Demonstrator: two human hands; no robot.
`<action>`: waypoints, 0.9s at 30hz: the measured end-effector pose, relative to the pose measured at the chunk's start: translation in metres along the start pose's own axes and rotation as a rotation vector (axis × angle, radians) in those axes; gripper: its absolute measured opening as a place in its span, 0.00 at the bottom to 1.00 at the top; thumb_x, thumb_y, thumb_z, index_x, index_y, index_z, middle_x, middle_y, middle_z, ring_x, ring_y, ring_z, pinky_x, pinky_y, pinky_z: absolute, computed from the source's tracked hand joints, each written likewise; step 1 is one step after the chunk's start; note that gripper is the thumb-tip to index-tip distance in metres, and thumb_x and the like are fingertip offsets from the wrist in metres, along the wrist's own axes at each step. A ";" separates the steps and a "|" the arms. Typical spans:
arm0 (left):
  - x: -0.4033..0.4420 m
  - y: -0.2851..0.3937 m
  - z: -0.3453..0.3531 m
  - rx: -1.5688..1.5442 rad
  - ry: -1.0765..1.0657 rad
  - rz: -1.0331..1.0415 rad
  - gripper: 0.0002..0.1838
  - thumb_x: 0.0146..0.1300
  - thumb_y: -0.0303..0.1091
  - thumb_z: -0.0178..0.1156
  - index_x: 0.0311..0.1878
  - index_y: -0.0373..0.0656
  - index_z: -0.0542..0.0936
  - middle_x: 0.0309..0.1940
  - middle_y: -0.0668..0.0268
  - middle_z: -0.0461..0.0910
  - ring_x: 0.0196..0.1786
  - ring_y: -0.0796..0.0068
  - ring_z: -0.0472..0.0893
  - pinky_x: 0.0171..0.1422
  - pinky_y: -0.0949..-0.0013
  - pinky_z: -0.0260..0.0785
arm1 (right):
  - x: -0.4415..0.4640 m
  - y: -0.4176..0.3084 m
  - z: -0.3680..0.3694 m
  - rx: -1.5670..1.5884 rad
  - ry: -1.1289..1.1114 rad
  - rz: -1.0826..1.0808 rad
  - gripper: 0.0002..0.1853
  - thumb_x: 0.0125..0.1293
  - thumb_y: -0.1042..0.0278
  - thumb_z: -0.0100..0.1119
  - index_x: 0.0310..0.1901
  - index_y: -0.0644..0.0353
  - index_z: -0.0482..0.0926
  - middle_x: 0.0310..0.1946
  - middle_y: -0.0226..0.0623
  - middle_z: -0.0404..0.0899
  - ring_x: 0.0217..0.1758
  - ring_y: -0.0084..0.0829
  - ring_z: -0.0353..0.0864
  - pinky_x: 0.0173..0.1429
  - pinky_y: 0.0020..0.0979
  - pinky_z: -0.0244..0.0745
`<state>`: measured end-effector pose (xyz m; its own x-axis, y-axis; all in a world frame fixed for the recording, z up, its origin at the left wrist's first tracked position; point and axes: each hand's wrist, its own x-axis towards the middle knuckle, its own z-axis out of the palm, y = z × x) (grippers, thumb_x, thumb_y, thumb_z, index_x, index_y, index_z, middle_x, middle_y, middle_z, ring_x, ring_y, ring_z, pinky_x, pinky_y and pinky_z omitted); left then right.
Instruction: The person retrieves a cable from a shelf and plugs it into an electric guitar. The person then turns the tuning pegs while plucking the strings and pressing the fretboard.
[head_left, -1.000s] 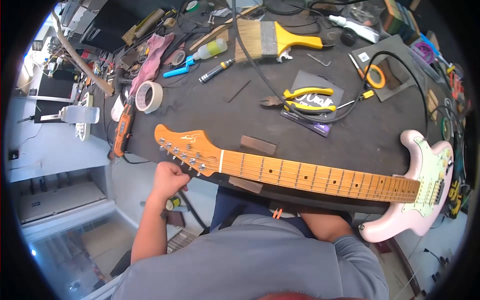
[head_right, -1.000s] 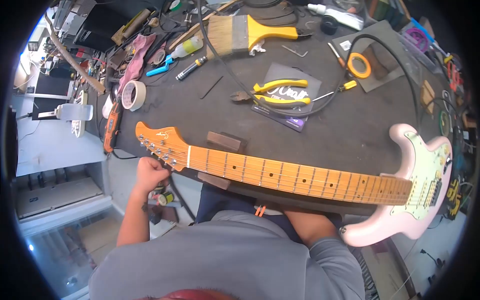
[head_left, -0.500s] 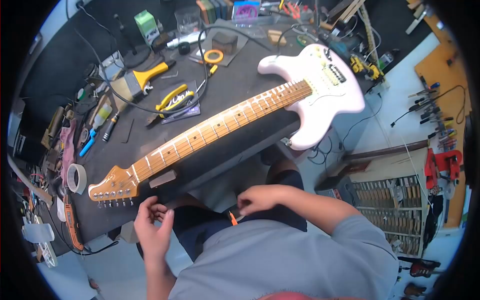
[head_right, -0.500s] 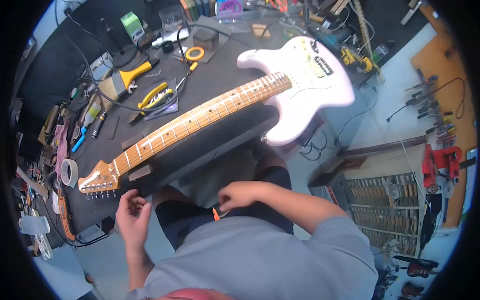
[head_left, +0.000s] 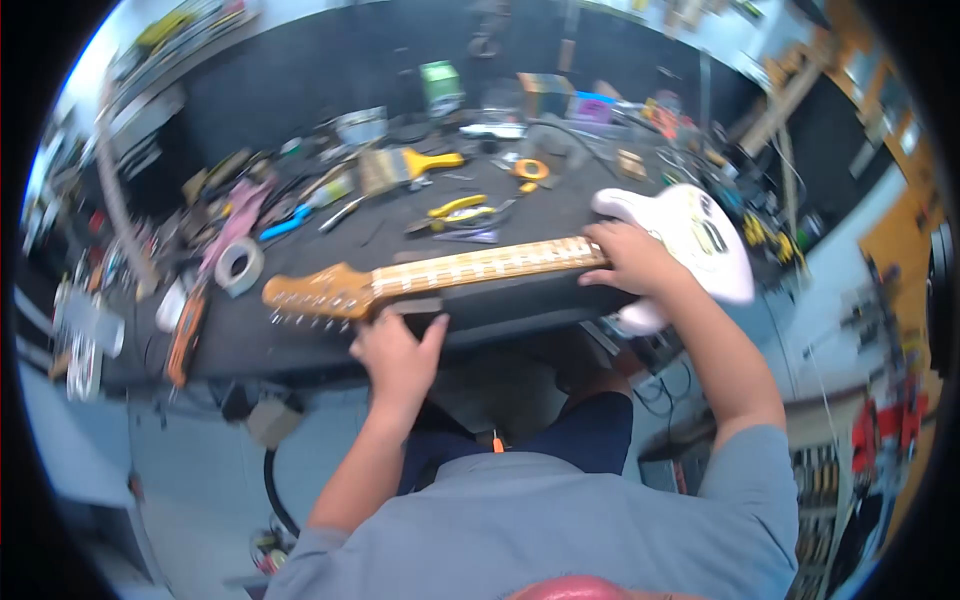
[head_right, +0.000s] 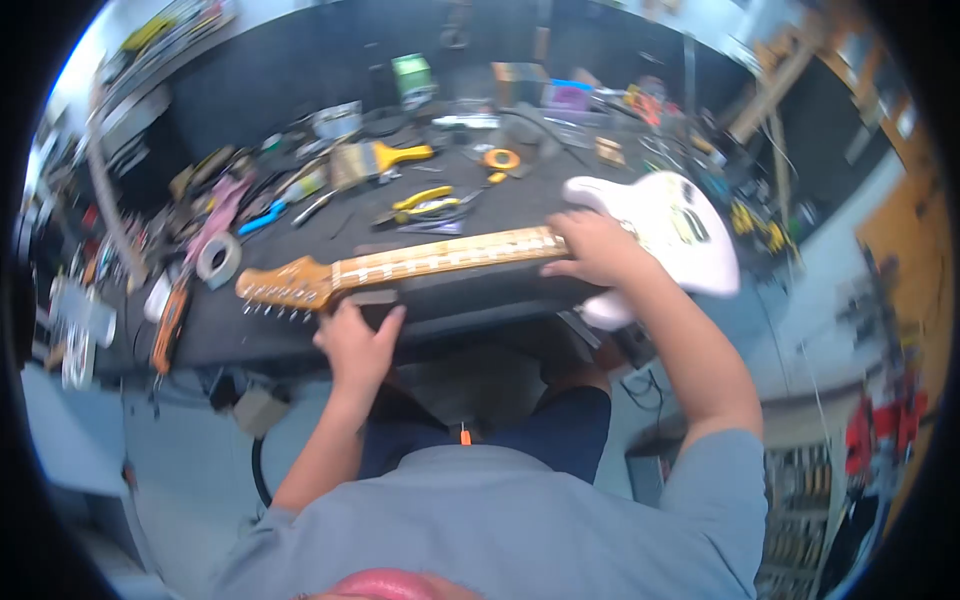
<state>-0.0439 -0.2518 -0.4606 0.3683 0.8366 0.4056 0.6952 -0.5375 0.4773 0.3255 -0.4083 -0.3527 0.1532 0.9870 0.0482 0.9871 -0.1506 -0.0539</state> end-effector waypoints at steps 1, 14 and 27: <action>0.002 0.006 -0.005 -0.059 -0.030 -0.062 0.37 0.65 0.62 0.79 0.54 0.31 0.84 0.54 0.42 0.87 0.66 0.36 0.80 0.67 0.33 0.66 | 0.006 0.000 -0.002 0.026 -0.015 0.006 0.35 0.60 0.46 0.86 0.63 0.57 0.83 0.53 0.45 0.89 0.60 0.53 0.88 0.66 0.50 0.82; 0.014 -0.017 -0.031 -0.100 0.004 -0.061 0.45 0.54 0.59 0.85 0.65 0.32 0.84 0.59 0.46 0.90 0.66 0.48 0.85 0.78 0.43 0.61 | 0.049 -0.079 -0.012 -0.015 0.095 -0.281 0.27 0.61 0.47 0.85 0.47 0.59 0.82 0.37 0.44 0.87 0.41 0.54 0.88 0.47 0.52 0.82; 0.045 -0.013 -0.026 -0.279 -0.245 0.080 0.45 0.54 0.58 0.86 0.70 0.41 0.84 0.67 0.52 0.85 0.75 0.50 0.77 0.79 0.45 0.56 | 0.065 -0.115 -0.004 0.016 0.088 -0.296 0.31 0.57 0.45 0.87 0.49 0.60 0.84 0.33 0.44 0.88 0.38 0.51 0.90 0.46 0.49 0.84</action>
<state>-0.0525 -0.2103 -0.4279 0.5746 0.7734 0.2676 0.4759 -0.5818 0.6596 0.2219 -0.3274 -0.3392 -0.1370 0.9791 0.1506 0.9887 0.1445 -0.0399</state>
